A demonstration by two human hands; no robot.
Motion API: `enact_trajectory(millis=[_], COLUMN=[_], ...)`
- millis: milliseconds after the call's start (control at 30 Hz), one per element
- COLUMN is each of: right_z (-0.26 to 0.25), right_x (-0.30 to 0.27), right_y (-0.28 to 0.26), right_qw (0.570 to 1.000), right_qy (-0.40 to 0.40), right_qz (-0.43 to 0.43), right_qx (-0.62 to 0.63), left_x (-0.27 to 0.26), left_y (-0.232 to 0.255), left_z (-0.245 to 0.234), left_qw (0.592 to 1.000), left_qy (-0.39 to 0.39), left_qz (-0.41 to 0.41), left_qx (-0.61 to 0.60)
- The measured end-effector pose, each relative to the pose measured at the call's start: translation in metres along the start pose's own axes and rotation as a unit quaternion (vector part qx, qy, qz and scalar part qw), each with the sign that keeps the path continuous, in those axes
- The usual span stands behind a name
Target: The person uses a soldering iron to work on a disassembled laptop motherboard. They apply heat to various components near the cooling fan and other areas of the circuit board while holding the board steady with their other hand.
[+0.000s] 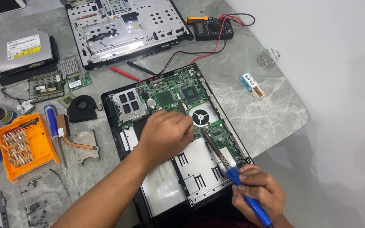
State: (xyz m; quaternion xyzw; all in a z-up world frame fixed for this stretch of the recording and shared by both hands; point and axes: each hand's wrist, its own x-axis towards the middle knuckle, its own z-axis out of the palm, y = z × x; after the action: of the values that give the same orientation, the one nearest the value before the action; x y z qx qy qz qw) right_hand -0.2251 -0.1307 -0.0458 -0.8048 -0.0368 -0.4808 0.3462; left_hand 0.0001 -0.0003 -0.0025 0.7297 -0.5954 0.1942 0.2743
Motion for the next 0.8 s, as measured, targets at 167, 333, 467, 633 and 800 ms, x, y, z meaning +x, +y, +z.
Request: enact_trajectory(millis=[167,333,467,633,800], right_z=[0.0008,-0.0026,-0.0017,0.0012,0.0016], right_x=[-0.0057,-0.0036,-0.0031,-0.0005,-0.0006], right_y=[0.0023,0.0013,0.0026,0.0014,0.0023], right_qw=[1.000,0.999,1.000,1.000,1.000], right_qy=[0.025,0.039,0.013,0.016,0.016], right_qz=[-0.004,-0.007,0.014,0.009,0.003], right_qx=[0.015,-0.006,0.020,0.007,0.003], left_x=[0.0011,0.0001,0.0010,0.0011,0.0006], left_y=[0.0008,0.0008,0.0001,0.0012,0.0005], left_z=[-0.0013,-0.0007,-0.0012,-0.0019,-0.0008], left_qw=[1.000,1.000,1.000,1.000,1.000], left_qy=[0.000,0.002,-0.003,-0.001,-0.009], left_qz=[-0.005,-0.010,-0.006,-0.006,-0.006], left_qx=[-0.009,-0.017,-0.014,-0.011,-0.010])
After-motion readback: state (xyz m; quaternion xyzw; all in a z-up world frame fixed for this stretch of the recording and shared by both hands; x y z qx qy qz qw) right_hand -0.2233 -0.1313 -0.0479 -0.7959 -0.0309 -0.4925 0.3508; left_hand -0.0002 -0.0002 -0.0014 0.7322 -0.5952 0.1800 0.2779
